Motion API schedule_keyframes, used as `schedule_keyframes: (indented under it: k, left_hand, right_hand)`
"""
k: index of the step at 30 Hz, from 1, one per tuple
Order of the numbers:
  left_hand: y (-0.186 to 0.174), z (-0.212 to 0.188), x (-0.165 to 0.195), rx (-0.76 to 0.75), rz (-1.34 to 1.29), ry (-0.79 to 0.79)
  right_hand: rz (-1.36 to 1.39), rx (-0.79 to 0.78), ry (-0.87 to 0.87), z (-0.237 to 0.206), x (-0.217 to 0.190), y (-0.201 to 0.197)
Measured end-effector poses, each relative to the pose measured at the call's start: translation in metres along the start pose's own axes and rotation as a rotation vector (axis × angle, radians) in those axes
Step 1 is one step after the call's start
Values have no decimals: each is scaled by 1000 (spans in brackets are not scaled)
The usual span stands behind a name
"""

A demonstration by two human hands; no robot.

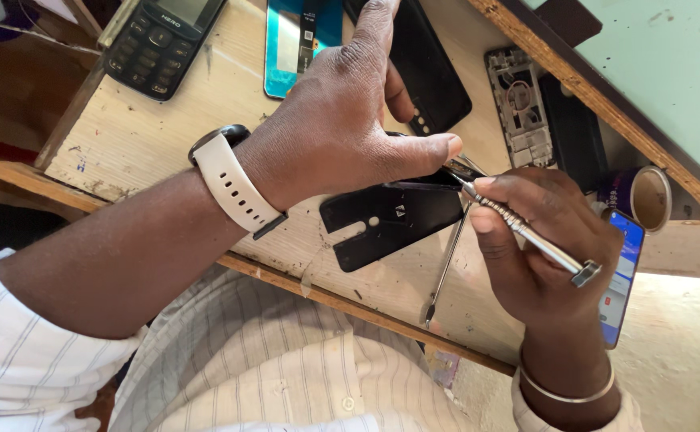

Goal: The person repairs a smartphone at a cluttered workbench. They pry open the phone's back cover, unscrew internal components with a small screwdriver, manipulate the battery and internal parts, and reassemble the phone by pressing the cover back on and tightening screws.

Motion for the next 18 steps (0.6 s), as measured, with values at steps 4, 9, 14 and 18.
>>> schedule_keyframes:
  k: [4, 9, 14, 18]
  left_hand:
    - [-1, -1, 2, 9, 24, 33]
    - [-1, 0, 2, -7, 15, 15]
    - [-2, 0, 2, -6, 12, 6]
    - [-2, 0, -1, 4, -4, -51]
  right_hand:
    - [140, 5, 83, 0, 6, 0]
    - [184, 4, 106, 1, 10, 0]
    - [199, 17, 79, -3, 11, 1]
    - [86, 27, 27, -3, 7, 0]
Point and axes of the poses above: each hand's wrist, its own z-axis towards the middle knuckle, its own y-axis out of the palm, x = y × z, the point moved 8 cm from there along z, towards the middle knuckle, and after that the axes turned 7 degrees about -x, right-handed, at the moved point
